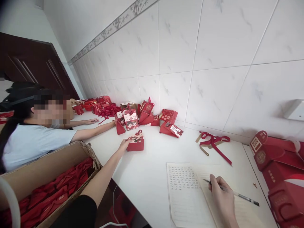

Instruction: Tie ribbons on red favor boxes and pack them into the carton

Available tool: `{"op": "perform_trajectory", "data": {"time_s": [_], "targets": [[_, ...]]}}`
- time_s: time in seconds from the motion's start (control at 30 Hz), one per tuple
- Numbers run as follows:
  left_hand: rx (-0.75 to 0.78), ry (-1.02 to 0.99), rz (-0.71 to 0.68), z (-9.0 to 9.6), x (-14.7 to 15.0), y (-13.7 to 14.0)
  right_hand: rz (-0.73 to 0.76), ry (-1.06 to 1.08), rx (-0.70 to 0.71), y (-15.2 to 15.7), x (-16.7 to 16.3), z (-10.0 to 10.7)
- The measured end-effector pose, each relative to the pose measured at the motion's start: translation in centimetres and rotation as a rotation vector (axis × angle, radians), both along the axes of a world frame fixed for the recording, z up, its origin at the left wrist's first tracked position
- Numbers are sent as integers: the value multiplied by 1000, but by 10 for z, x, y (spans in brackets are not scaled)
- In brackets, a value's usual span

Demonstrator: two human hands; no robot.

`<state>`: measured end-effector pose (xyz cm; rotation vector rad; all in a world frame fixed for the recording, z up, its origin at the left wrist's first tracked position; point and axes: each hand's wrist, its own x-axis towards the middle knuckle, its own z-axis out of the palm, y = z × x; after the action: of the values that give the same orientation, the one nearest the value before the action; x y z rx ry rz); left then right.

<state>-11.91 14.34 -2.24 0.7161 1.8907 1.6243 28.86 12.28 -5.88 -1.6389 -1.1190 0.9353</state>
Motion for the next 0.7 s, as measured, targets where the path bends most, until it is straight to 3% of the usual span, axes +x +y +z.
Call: {"op": "perform_trajectory", "data": {"time_s": [0.1,0.23,0.33,0.43,0.53,0.63,0.7], "targets": [[28,58,-137,-11,35,-19,37,70,58,-2,-4,2],[174,162,-255,-28,83,-61,179,159,119,-13,-18,5],[406,496,-222,-45,114,-91,306,175,153,-31,-47,11],[565,884,-201,-58,142,-118,468,185,334,-56,-85,22],[538,1043,-399,-58,161,-145,502,253,471,-77,-111,39],[523,1063,-717,-46,163,-165,498,283,441,-89,-114,56],[585,1057,-771,-33,154,-166,528,220,406,-93,-109,62]]}}
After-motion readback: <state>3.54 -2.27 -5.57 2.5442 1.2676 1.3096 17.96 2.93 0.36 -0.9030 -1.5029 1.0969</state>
